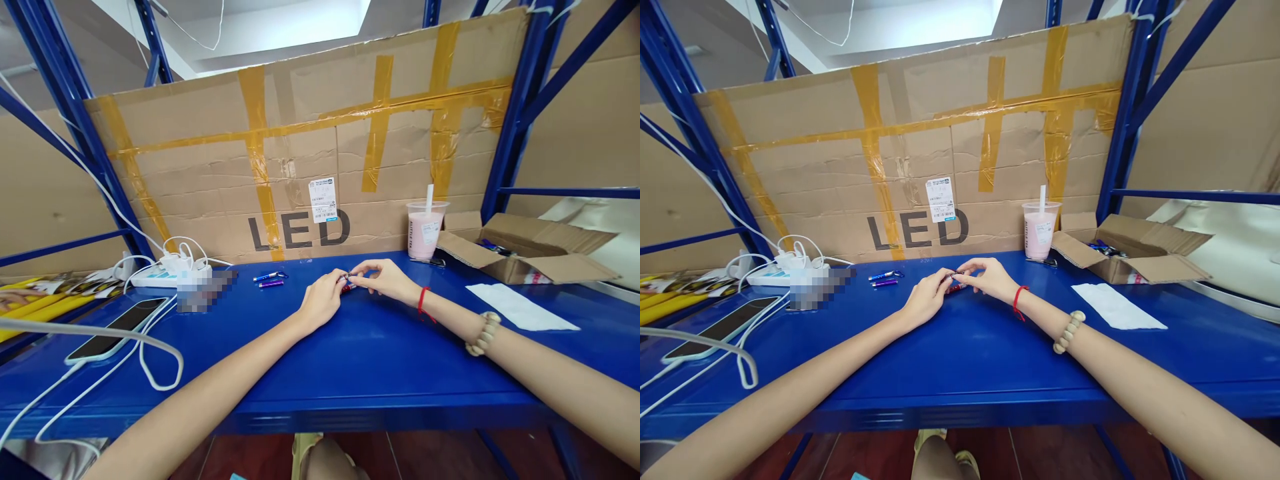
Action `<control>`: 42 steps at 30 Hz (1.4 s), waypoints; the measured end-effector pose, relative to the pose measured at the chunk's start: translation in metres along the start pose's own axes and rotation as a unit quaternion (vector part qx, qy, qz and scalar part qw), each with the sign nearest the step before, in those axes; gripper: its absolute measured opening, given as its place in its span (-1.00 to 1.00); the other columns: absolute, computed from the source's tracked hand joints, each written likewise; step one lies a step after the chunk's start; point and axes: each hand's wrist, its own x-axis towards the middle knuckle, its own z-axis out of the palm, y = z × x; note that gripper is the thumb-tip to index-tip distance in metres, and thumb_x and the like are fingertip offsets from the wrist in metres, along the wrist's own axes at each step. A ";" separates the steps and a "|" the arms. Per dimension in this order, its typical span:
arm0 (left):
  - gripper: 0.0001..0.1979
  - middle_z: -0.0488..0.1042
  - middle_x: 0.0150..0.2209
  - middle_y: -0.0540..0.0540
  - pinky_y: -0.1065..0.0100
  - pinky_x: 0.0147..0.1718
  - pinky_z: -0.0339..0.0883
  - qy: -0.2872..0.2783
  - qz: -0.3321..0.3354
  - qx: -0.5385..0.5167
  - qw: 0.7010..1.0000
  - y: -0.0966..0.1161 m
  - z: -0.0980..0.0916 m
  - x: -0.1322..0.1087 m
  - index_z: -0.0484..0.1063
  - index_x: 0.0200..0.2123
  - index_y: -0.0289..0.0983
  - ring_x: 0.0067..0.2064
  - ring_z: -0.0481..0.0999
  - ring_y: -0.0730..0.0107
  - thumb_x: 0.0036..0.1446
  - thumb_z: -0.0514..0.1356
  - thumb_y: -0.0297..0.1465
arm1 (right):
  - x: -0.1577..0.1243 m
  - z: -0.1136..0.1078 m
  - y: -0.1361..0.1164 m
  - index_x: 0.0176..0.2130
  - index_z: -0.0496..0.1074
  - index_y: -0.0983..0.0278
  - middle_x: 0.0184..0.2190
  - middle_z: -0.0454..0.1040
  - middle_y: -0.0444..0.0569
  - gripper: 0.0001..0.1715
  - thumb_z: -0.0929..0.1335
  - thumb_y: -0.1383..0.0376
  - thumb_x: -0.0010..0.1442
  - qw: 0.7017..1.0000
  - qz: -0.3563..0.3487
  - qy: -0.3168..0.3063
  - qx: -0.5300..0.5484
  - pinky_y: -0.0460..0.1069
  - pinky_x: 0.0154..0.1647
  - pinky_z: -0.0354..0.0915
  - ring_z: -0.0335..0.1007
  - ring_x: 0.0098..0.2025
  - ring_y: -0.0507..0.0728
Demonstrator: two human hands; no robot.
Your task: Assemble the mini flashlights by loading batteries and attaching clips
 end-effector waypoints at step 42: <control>-0.68 0.33 -0.14 -0.09 0.25 -0.09 0.27 -0.064 0.033 0.125 0.990 0.028 -0.009 -0.012 0.30 -0.01 -0.16 -0.08 0.35 0.23 0.13 0.11 -0.39 | -0.004 -0.025 0.011 -0.24 0.46 0.22 -0.26 0.52 -0.11 -0.67 0.27 0.07 0.15 0.947 -0.114 -0.050 -0.296 -0.12 -0.41 0.21 0.37 -0.59 -0.06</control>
